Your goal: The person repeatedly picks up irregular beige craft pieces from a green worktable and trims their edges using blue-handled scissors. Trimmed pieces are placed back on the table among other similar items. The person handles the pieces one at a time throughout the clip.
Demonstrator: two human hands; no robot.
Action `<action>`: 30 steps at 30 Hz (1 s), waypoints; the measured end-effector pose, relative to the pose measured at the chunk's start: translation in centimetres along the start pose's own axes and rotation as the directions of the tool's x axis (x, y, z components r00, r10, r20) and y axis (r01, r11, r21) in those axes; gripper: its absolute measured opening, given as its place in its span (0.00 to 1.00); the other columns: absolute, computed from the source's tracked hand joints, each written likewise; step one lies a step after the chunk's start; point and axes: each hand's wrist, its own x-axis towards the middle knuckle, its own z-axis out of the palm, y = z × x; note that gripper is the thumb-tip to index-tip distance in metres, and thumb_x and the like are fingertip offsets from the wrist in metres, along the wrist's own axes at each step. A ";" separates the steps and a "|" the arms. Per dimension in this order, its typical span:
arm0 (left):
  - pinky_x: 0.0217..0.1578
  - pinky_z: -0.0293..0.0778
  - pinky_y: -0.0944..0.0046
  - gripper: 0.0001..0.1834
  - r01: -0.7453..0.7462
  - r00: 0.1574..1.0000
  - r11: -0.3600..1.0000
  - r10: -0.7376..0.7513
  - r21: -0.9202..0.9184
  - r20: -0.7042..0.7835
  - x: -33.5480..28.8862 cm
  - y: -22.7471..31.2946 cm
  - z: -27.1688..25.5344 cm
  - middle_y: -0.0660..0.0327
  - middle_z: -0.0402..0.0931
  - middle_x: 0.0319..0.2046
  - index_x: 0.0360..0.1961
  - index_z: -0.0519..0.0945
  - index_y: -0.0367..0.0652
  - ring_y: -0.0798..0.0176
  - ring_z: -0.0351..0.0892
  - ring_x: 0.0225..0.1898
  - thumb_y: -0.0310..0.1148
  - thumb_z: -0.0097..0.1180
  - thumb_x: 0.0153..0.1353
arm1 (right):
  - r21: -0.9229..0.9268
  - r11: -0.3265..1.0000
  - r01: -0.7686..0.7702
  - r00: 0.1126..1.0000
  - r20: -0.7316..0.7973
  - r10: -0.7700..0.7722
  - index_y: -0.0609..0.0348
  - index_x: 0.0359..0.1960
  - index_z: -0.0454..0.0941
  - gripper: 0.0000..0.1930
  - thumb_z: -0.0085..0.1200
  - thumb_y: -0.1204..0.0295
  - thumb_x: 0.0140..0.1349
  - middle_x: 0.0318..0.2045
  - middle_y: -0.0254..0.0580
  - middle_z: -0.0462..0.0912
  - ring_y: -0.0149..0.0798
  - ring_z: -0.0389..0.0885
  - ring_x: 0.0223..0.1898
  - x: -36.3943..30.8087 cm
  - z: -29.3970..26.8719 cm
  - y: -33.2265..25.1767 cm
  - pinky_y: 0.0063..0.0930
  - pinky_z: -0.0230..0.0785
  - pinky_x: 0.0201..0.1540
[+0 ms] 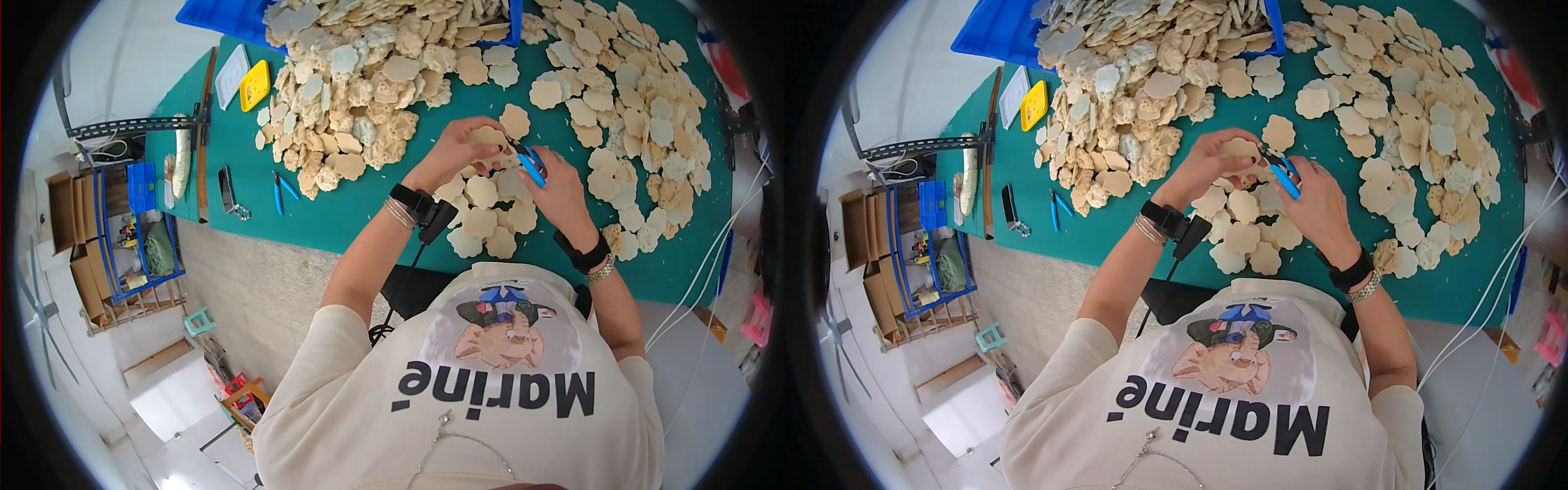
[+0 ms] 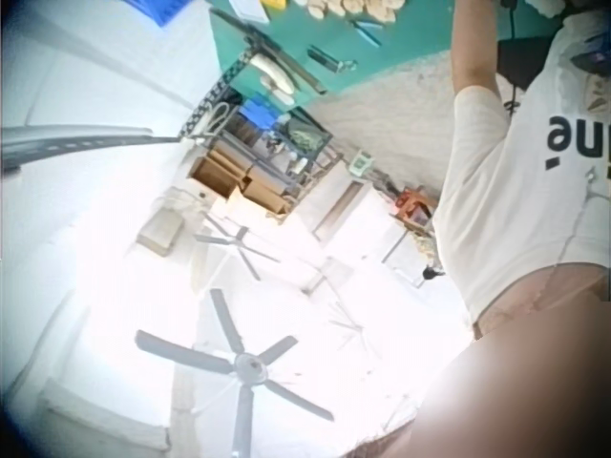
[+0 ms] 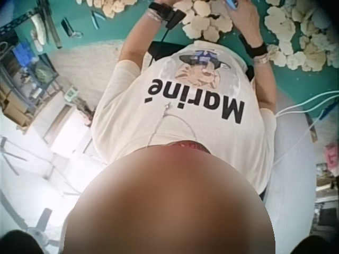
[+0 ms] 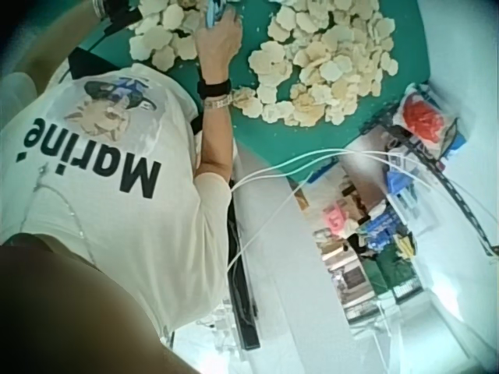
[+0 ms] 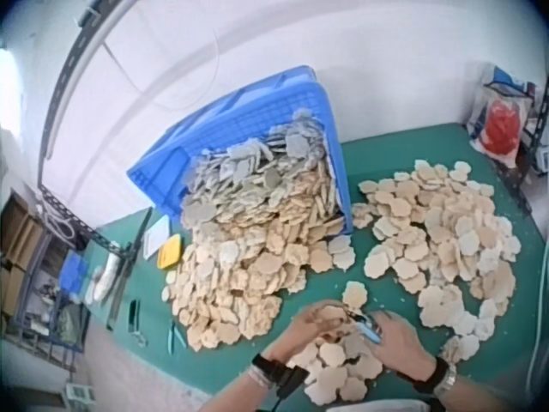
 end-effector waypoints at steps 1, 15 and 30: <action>0.28 0.81 0.68 0.15 0.000 1.000 1.000 0.000 0.012 0.000 -0.1 0.0 0.0 0.57 0.85 0.40 0.50 0.78 0.41 0.67 0.83 0.33 0.27 0.61 0.62 | -0.010 1.000 -0.004 1.000 0.006 0.005 0.57 0.49 0.76 0.20 0.64 0.65 0.57 0.33 0.45 0.80 0.47 0.81 0.33 0.0 0.1 -0.1 0.39 0.73 0.35; 0.25 0.74 0.71 0.15 0.023 1.000 1.000 -0.023 0.001 0.008 0.0 -0.2 -0.4 0.59 0.85 0.37 0.50 0.77 0.41 0.69 0.82 0.30 0.29 0.61 0.62 | -0.123 0.992 0.003 1.000 0.005 -0.002 0.59 0.49 0.78 0.18 0.63 0.67 0.58 0.32 0.51 0.82 0.51 0.82 0.32 0.1 0.2 -0.3 0.40 0.74 0.34; 0.24 0.76 0.69 0.14 0.160 0.987 0.986 -0.160 -0.044 0.003 3.2 -0.5 -0.4 0.58 0.84 0.38 0.49 0.76 0.40 0.67 0.81 0.30 0.27 0.61 0.62 | 0.069 0.981 -0.180 0.982 0.070 0.176 0.56 0.46 0.80 0.18 0.63 0.61 0.59 0.26 0.50 0.82 0.52 0.82 0.27 2.0 0.2 2.6 0.39 0.71 0.29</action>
